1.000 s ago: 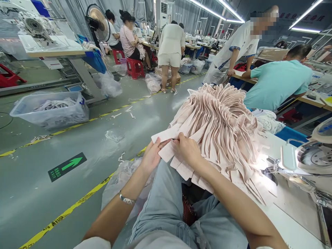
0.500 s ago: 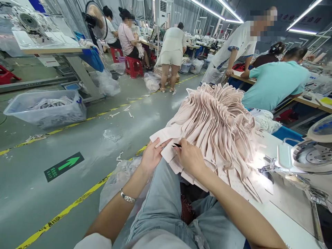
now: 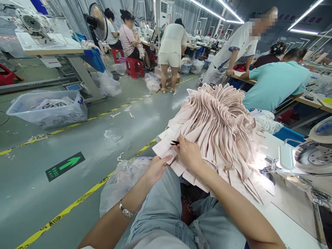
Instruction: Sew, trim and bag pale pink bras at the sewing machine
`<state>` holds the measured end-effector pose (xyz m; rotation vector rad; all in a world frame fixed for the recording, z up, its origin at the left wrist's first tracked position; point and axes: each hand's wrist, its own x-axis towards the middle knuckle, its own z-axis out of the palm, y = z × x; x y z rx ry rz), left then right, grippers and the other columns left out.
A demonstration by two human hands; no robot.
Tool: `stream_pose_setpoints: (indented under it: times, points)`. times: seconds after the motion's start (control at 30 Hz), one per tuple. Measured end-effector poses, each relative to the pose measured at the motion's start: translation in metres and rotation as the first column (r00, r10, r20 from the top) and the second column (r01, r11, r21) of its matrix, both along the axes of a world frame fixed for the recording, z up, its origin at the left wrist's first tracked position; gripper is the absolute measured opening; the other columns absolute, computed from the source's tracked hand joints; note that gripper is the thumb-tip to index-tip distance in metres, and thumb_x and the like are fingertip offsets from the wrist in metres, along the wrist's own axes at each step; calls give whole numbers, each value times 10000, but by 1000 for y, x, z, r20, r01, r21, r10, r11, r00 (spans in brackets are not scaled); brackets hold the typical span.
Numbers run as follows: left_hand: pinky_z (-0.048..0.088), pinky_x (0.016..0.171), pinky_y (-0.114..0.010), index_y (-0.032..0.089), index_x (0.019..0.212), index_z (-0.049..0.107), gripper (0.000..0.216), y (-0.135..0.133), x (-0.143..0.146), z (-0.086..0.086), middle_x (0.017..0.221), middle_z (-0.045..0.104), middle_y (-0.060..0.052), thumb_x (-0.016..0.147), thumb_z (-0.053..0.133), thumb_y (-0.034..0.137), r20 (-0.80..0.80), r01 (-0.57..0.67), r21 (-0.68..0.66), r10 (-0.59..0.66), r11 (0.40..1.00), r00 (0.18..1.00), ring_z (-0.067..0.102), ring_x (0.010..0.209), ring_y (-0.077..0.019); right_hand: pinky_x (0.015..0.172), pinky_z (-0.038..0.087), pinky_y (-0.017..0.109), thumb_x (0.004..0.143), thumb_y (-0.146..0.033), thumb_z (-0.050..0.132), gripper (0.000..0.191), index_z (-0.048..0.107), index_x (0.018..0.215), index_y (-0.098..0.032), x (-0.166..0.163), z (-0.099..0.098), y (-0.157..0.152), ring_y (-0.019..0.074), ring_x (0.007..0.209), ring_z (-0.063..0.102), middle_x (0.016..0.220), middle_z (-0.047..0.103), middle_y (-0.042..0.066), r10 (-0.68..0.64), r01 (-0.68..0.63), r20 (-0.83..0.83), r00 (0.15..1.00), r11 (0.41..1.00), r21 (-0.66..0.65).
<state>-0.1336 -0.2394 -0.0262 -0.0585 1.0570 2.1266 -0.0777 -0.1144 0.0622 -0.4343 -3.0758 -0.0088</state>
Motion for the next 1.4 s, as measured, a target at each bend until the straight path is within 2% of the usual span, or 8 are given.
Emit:
stream_pose_setpoints:
  times: [0.13,0.27,0.53,0.67,0.83,0.97,1.1,1.4]
  points:
    - [575,892,-374,130,1104,682,408,2,-14,13,1036,758,-110,701,742,108,-31,-194,164,202,967,979,729,929,-242,610,415,284,1040,-409,369,298,558,1112,-191,16,2,-4,239,940,680,1081,664,101,55,-55,-13,998,998,8]
    - [562,924,-453,184,1301,573,528,2,-25,25,1157,728,-133,789,701,171,-22,-180,228,190,957,982,720,1017,-299,642,435,297,1038,-338,353,275,555,1140,-183,22,2,-7,235,923,681,1080,671,104,-20,21,10,1000,999,-30]
    - [533,986,-378,189,1326,558,527,3,-16,26,1172,725,-111,818,695,153,14,-214,213,216,953,976,697,1079,-254,654,454,311,1025,-312,364,258,523,1149,-149,-3,0,-10,269,899,705,1009,713,138,-38,39,69,997,999,-20]
    - [567,862,-312,186,1251,611,447,-1,-16,17,1099,744,-85,817,722,180,16,-226,182,227,957,974,715,968,-212,676,467,321,1033,-322,340,285,516,1186,-159,-5,-2,-5,268,918,707,1028,717,123,-7,7,67,998,1000,3]
    - [573,734,-288,130,1089,673,284,-4,-9,-5,988,745,-89,841,725,257,100,-126,119,115,985,988,705,814,-185,663,470,323,966,-487,498,443,496,1272,-167,8,4,9,282,938,704,1133,695,124,146,-145,119,982,989,-13]
    - [577,795,-326,134,1027,689,201,-5,6,-15,965,747,-99,872,687,263,207,47,110,-69,993,976,702,781,-184,680,468,344,929,-339,512,578,366,1459,-161,11,6,16,295,938,706,1098,719,120,206,-206,200,958,978,-19]
    - [574,803,-387,159,1089,696,438,-7,10,-13,997,748,-129,939,531,536,226,202,236,-255,951,940,710,822,-233,659,435,330,888,-324,518,572,399,1427,-171,4,7,20,304,895,706,950,746,98,202,-198,229,952,979,-43]
    - [547,632,-249,134,843,752,100,5,1,-3,791,753,-88,795,744,222,103,108,0,-107,994,989,677,664,-169,607,316,258,838,-320,674,499,458,1271,-193,16,20,41,205,771,630,845,667,7,335,-279,161,928,915,-292]
